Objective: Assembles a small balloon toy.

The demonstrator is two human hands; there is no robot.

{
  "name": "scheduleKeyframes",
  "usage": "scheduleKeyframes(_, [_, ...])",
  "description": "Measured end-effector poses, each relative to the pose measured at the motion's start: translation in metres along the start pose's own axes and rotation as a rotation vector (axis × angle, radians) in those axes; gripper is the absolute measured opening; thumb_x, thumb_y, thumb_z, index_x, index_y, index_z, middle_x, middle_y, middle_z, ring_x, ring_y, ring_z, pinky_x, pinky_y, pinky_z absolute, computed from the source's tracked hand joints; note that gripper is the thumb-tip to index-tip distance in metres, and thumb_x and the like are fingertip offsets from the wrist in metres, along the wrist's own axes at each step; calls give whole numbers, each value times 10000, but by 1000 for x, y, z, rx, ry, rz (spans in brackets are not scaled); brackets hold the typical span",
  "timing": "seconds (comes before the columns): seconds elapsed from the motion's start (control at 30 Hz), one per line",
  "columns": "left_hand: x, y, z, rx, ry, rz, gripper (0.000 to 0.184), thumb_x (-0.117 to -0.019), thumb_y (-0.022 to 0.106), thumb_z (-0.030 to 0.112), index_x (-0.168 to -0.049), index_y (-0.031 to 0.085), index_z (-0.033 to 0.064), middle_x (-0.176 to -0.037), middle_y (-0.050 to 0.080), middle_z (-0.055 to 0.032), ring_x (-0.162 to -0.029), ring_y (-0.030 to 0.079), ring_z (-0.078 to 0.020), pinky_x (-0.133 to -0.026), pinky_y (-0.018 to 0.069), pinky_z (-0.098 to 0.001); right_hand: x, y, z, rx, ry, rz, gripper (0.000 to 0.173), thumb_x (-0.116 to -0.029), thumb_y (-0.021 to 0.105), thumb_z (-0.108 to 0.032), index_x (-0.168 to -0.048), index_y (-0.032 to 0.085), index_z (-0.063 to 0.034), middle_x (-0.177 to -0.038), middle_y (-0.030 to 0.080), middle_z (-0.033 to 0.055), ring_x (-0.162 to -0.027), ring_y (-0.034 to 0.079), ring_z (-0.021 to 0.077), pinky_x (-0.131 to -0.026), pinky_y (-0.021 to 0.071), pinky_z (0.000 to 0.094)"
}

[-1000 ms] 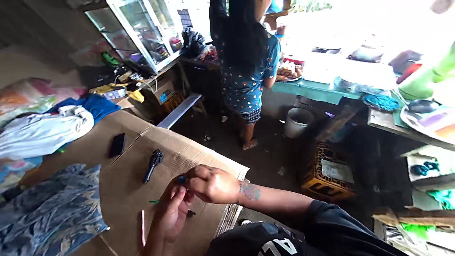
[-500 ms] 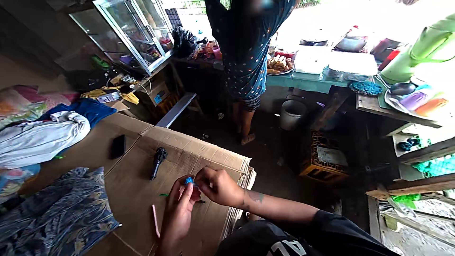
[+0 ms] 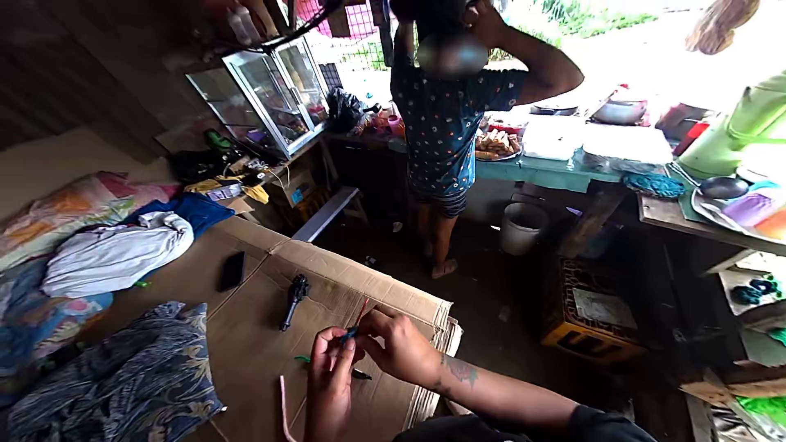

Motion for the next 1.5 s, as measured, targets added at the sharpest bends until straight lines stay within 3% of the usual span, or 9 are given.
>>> scheduleKeyframes(0.2, [-3,8,-5,-15,-107,27,148,-1012,396,17,-1134,475,46,-902,656,-6,-745,679,-82,-704,594,-250,-1,-6,8,150,5,-71,201,-964,651,-143,-1079,706,12,-1077,692,195,-1048,673,345,-927,557,444])
scheduleKeyframes(0.27, [-3,15,-5,-42,-128,36,160,-1042,345,46,-1156,459,43,-880,641,-1,-724,669,-76,-698,590,-250,-2,-4,9,241,4,-97,232,-975,607,-152,-1121,700,2,-1117,679,193,-1074,657,365,-908,561,469])
scheduleKeyframes(0.4, [-8,20,-9,-107,-48,-7,152,-1025,391,30,-1162,456,42,-866,650,13,-722,666,-73,-674,585,-258,-7,-9,7,317,-81,-111,184,-981,589,-128,-1069,712,-23,-1062,696,163,-1027,684,337,-857,580,466])
scheduleKeyframes(0.53, [-6,24,-9,-261,44,-67,245,-979,447,-18,-1221,484,-18,-1009,627,-19,-760,654,-54,-644,579,-231,-11,-18,11,315,-126,-134,205,-1001,591,-194,-1008,719,-35,-982,697,150,-970,694,318,-812,577,469])
scheduleKeyframes(0.67, [-6,28,-8,-386,171,-86,213,-935,488,-58,-1147,512,-58,-909,629,11,-717,633,-8,-650,571,-201,-13,-25,10,205,-175,-96,162,-972,633,-142,-1029,700,-6,-987,688,181,-973,696,327,-843,592,440])
scheduleKeyframes(0.83, [-8,30,-13,-222,80,-57,167,-937,463,-50,-1065,508,46,-839,639,61,-626,610,-13,-588,550,-190,-15,-27,15,13,-139,-149,130,-976,603,-51,-1020,688,37,-963,665,209,-894,693,312,-795,591,407])
scheduleKeyframes(1.0, [-10,32,-14,-82,103,22,138,-983,474,-22,-1020,534,96,-834,668,47,-685,666,-65,-636,600,-251,-21,-29,16,-82,-35,-161,126,-958,613,-64,-977,675,44,-935,662,201,-886,676,303,-795,572,412])
scheduleKeyframes(1.27, [-28,38,3,68,104,109,117,-1049,390,41,-1038,496,89,-792,599,52,-644,589,-34,-605,535,-199,-32,-17,2,154,-102,-238,232,-998,530,-117,-1047,687,46,-959,692,205,-889,708,334,-793,590,472])
scheduleKeyframes(1.5, [-21,40,3,178,54,172,132,-1049,427,12,-990,518,88,-797,609,18,-683,604,-58,-652,540,-223,-28,-11,7,49,-344,-144,211,-941,525,-110,-846,654,26,-776,659,161,-699,670,245,-657,569,356])
Point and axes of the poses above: each hand's wrist, its own x-axis away from the middle knuckle, its own y-axis out of the palm, z = x × y, the point moved 5 cm from there along -x, towards the middle knuckle
